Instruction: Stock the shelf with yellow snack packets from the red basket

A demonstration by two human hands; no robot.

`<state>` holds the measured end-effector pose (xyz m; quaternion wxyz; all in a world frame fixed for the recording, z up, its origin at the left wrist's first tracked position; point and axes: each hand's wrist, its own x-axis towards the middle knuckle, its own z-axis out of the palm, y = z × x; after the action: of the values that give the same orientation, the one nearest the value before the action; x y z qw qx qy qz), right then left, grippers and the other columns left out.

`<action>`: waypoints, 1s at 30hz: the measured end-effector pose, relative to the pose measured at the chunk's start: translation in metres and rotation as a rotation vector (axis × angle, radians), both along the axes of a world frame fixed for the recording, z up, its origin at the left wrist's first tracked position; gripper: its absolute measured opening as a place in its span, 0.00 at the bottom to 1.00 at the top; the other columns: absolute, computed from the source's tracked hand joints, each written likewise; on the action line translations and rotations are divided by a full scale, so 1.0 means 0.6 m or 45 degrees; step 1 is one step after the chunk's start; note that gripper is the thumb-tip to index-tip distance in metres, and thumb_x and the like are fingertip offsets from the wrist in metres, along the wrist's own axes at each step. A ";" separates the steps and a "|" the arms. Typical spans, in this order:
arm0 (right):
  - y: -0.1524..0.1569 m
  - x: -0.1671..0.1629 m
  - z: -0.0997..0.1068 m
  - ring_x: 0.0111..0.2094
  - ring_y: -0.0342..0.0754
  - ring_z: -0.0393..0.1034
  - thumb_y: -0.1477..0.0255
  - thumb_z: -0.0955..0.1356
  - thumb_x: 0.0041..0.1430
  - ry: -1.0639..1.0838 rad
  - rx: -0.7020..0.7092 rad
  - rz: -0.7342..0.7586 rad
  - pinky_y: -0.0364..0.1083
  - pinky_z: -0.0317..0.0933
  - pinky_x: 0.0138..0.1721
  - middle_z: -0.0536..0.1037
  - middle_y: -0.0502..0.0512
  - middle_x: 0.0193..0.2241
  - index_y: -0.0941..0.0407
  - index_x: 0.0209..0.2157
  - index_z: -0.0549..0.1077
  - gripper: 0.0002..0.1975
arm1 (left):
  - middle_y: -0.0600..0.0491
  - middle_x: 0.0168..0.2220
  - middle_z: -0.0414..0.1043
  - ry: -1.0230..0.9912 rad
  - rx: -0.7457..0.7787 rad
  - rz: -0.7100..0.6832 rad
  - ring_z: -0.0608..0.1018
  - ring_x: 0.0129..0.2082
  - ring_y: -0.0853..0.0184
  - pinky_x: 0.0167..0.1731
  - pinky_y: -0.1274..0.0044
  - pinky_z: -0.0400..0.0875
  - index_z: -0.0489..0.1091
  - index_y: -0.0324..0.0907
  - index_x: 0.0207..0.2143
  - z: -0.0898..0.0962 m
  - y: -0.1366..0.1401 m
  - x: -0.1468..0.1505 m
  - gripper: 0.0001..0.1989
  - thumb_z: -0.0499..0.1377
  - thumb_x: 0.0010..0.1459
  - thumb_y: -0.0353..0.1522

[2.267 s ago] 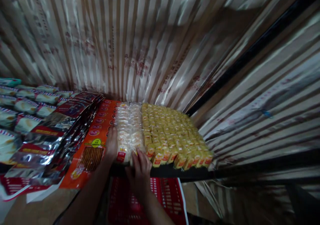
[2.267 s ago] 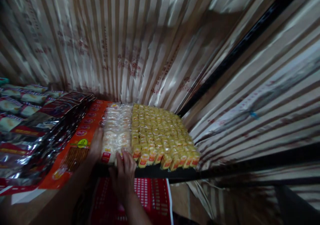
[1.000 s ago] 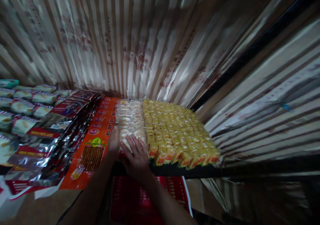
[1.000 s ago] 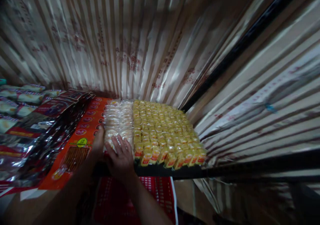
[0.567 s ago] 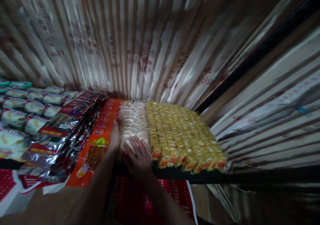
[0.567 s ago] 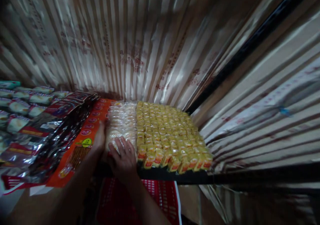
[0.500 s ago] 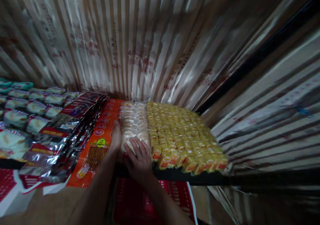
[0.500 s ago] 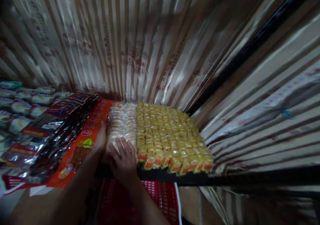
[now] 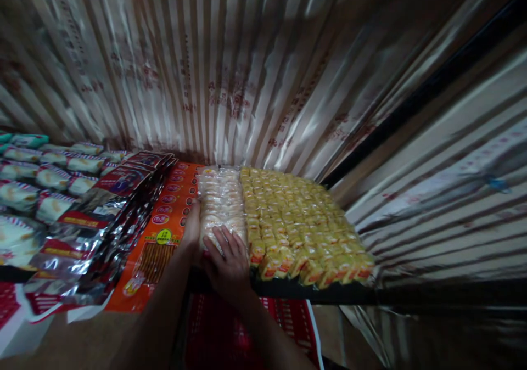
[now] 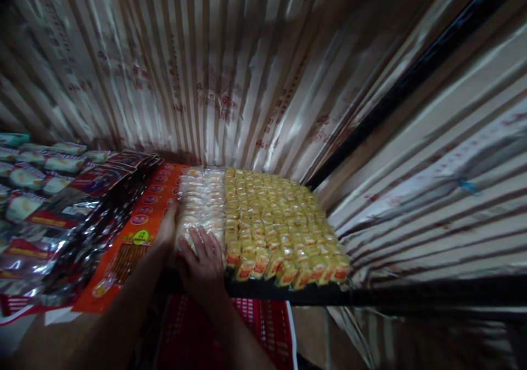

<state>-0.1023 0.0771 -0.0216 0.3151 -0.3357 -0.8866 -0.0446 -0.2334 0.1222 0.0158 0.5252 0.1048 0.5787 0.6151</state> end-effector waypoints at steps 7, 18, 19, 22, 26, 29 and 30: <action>0.001 0.000 -0.001 0.61 0.54 0.52 0.68 0.64 0.58 -0.014 -0.001 -0.003 0.58 0.51 0.58 0.65 0.56 0.57 0.52 0.55 0.64 0.22 | 0.44 0.38 0.77 -0.087 -0.038 -0.038 0.77 0.43 0.57 0.42 0.70 0.74 0.70 0.36 0.48 0.008 -0.001 -0.001 0.33 0.47 0.55 0.53; 0.000 0.001 -0.001 0.60 0.53 0.54 0.66 0.64 0.58 0.005 0.010 -0.037 0.57 0.51 0.58 0.66 0.55 0.56 0.51 0.54 0.65 0.21 | 0.47 0.38 0.77 -0.061 -0.020 -0.073 0.77 0.44 0.57 0.41 0.70 0.75 0.67 0.38 0.50 -0.016 0.006 0.003 0.33 0.46 0.55 0.54; 0.000 0.001 -0.001 0.60 0.52 0.54 0.66 0.64 0.58 0.002 0.011 -0.045 0.57 0.51 0.58 0.66 0.55 0.56 0.51 0.54 0.65 0.21 | 0.47 0.37 0.77 -0.062 -0.025 -0.082 0.77 0.44 0.57 0.40 0.70 0.76 0.66 0.38 0.50 -0.012 0.004 0.005 0.34 0.46 0.55 0.54; 0.000 0.003 -0.003 0.60 0.52 0.53 0.65 0.64 0.58 -0.028 0.004 -0.060 0.56 0.51 0.59 0.66 0.54 0.57 0.50 0.54 0.65 0.22 | 0.47 0.36 0.78 -0.042 -0.019 -0.114 0.77 0.43 0.57 0.41 0.71 0.75 0.67 0.37 0.49 0.004 -0.001 0.010 0.34 0.44 0.56 0.54; -0.002 0.006 -0.002 0.61 0.52 0.52 0.64 0.64 0.57 -0.036 0.006 -0.062 0.56 0.50 0.59 0.66 0.54 0.57 0.50 0.54 0.65 0.22 | 0.47 0.37 0.77 0.092 -0.115 -0.044 0.76 0.46 0.56 0.44 0.71 0.73 0.68 0.38 0.49 0.016 -0.005 0.013 0.33 0.46 0.55 0.54; -0.003 0.005 0.001 0.61 0.52 0.53 0.64 0.64 0.58 -0.031 0.012 -0.065 0.56 0.51 0.59 0.66 0.54 0.56 0.50 0.54 0.65 0.22 | 0.47 0.38 0.77 0.064 -0.115 -0.050 0.75 0.47 0.56 0.45 0.70 0.73 0.68 0.38 0.49 0.012 -0.003 0.010 0.32 0.46 0.56 0.52; -0.003 0.005 0.001 0.60 0.52 0.53 0.64 0.63 0.58 -0.028 0.011 -0.069 0.56 0.51 0.59 0.66 0.54 0.56 0.50 0.54 0.65 0.22 | 0.47 0.38 0.77 0.054 -0.102 -0.057 0.75 0.47 0.56 0.45 0.70 0.73 0.68 0.37 0.49 0.008 -0.002 0.008 0.32 0.47 0.55 0.52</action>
<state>-0.0996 0.0752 -0.0209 0.3055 -0.3575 -0.8804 -0.0606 -0.2283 0.1208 0.0208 0.5301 0.1095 0.6114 0.5772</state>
